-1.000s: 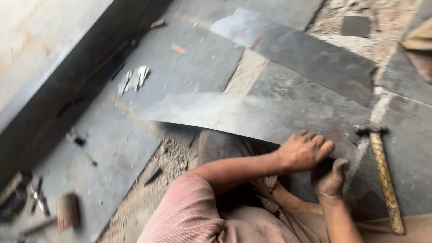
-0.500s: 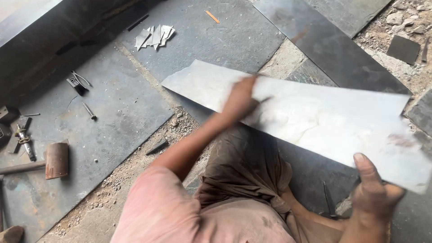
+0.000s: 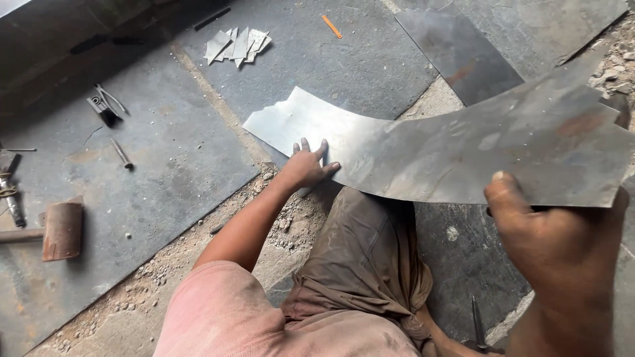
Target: The person sits on a stone floor and uses a hammer and chisel to shape a metal sheet. They repeatedly strike the chisel to cut and bend the metal, then use a template to check the fit and adjust the shape accordingly.
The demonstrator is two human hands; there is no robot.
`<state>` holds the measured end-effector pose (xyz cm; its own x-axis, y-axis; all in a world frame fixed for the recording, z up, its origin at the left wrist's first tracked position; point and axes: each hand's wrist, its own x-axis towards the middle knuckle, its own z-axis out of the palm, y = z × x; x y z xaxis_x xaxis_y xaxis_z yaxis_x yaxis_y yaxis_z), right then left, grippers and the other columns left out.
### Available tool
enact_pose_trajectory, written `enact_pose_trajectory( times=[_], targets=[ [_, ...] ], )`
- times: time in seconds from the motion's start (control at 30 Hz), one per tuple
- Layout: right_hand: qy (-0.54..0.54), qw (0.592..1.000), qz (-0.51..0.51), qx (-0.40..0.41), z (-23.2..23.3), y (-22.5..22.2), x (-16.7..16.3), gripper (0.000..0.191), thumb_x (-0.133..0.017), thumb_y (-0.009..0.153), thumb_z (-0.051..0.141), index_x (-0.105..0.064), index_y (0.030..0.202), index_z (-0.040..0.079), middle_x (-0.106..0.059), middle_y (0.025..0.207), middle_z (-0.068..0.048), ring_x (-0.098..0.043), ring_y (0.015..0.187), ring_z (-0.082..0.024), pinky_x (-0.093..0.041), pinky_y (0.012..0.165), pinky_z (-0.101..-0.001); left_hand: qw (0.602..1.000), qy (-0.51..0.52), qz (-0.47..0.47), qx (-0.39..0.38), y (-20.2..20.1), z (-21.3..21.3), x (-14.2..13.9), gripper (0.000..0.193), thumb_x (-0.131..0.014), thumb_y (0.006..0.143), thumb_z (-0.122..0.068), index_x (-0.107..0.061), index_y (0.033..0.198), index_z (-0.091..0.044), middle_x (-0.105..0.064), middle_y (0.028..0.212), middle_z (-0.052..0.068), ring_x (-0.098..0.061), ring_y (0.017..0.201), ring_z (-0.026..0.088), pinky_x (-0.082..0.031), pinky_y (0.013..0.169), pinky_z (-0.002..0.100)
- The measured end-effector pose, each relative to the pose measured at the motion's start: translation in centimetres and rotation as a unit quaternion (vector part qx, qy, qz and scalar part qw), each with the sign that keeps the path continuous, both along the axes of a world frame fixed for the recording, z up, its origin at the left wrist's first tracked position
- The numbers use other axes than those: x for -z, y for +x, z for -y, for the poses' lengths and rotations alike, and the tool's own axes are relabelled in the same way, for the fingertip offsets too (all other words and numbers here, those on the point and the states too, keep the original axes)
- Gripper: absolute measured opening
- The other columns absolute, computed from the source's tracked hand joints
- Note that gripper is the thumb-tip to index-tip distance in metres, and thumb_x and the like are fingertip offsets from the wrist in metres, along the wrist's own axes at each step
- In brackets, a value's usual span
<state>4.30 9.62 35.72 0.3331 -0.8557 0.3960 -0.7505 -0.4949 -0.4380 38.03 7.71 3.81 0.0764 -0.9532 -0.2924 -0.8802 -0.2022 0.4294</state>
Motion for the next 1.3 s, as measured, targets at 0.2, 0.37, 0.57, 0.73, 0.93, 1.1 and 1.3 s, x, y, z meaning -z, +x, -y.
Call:
enact_pose_trajectory(
  times=[0.2, 0.37, 0.57, 0.73, 0.93, 1.1, 1.3],
  targets=[
    [0.013, 0.996, 0.093, -0.012, 1.5, 0.0, 0.0, 0.035, -0.075, 0.090, 0.007, -0.064, 0.122, -0.004, -0.070, 0.114, -0.018, -0.071, 0.103, -0.028, -0.055, 0.093, -0.0381, 0.997, 0.025, -0.035, -0.065, 0.0, 1.0, -0.6, 0.094, -0.047, 0.091, -0.075, -0.017, 0.164, -0.026, -0.009, 0.160, 0.043, -0.010, 0.147, 0.063, -0.023, 0.121, 0.054],
    [0.101, 0.921, 0.375, -0.010, 6.3, -5.9, 5.2, 0.060, -0.072, 0.093, 0.001, -0.051, 0.149, -0.001, -0.062, 0.144, -0.009, -0.060, 0.134, -0.022, -0.046, 0.119, -0.0345, 0.984, -0.122, -0.026, -0.124, -1.2, 4.6, -1.7, 0.088, -0.046, 0.095, -0.073, -0.017, 0.166, -0.029, -0.005, 0.163, 0.040, -0.007, 0.151, 0.059, -0.018, 0.122, 0.057],
    [0.071, 0.814, 0.576, 0.024, 4.0, -14.3, 14.4, 0.062, -0.070, 0.085, -0.005, -0.052, 0.145, -0.001, -0.062, 0.137, -0.008, -0.061, 0.131, -0.023, -0.045, 0.122, -0.0360, 0.999, 0.005, -0.013, -0.030, -4.7, 9.1, -4.7, 0.091, -0.048, 0.089, -0.076, -0.022, 0.163, -0.032, -0.005, 0.168, 0.030, -0.005, 0.155, 0.052, -0.014, 0.125, 0.059],
    [0.075, 0.835, 0.526, 0.140, -2.2, -22.0, 22.1, 0.049, -0.074, 0.092, 0.004, -0.057, 0.138, 0.000, -0.064, 0.130, -0.005, -0.061, 0.121, -0.018, -0.044, 0.114, -0.0329, 0.994, 0.032, 0.044, 0.090, -17.2, 11.0, -4.6, 0.100, -0.057, 0.088, -0.079, -0.041, 0.146, 0.002, -0.042, 0.141, 0.041, -0.041, 0.134, 0.052, -0.034, 0.112, 0.056],
    [0.125, 0.864, 0.445, 0.200, -6.9, -24.4, 27.5, 0.044, -0.077, 0.098, 0.015, -0.060, 0.131, -0.005, -0.067, 0.119, -0.008, -0.062, 0.106, -0.021, -0.051, 0.094, -0.0323, 0.919, 0.057, -0.047, 0.387, -36.4, 4.0, -7.3, 0.107, -0.064, 0.082, -0.075, -0.040, 0.150, 0.003, -0.069, 0.106, 0.035, -0.072, 0.099, 0.048, -0.059, 0.085, 0.052],
    [0.122, 0.889, 0.377, 0.230, -7.1, -23.7, 27.1, 0.047, -0.077, 0.092, 0.015, -0.060, 0.130, -0.007, -0.069, 0.116, -0.011, -0.065, 0.103, -0.022, -0.054, 0.091, -0.0323, 0.874, -0.170, 0.183, 0.417, -41.2, -2.8, -5.6, 0.068, -0.055, 0.098, -0.015, -0.027, 0.149, 0.021, -0.046, 0.128, 0.056, -0.058, 0.116, 0.063, -0.060, 0.086, 0.049],
    [-0.047, 0.947, 0.229, 0.221, -6.5, -23.3, 26.8, 0.073, -0.076, 0.083, 0.011, -0.039, 0.139, -0.016, -0.059, 0.117, -0.030, -0.061, 0.102, -0.037, -0.052, 0.088, -0.0398, 0.875, -0.148, 0.131, 0.441, -41.1, -2.2, -0.9, 0.063, -0.046, 0.096, -0.005, -0.027, 0.148, 0.023, -0.042, 0.129, 0.058, -0.058, 0.116, 0.064, -0.062, 0.081, 0.048]
  ],
)
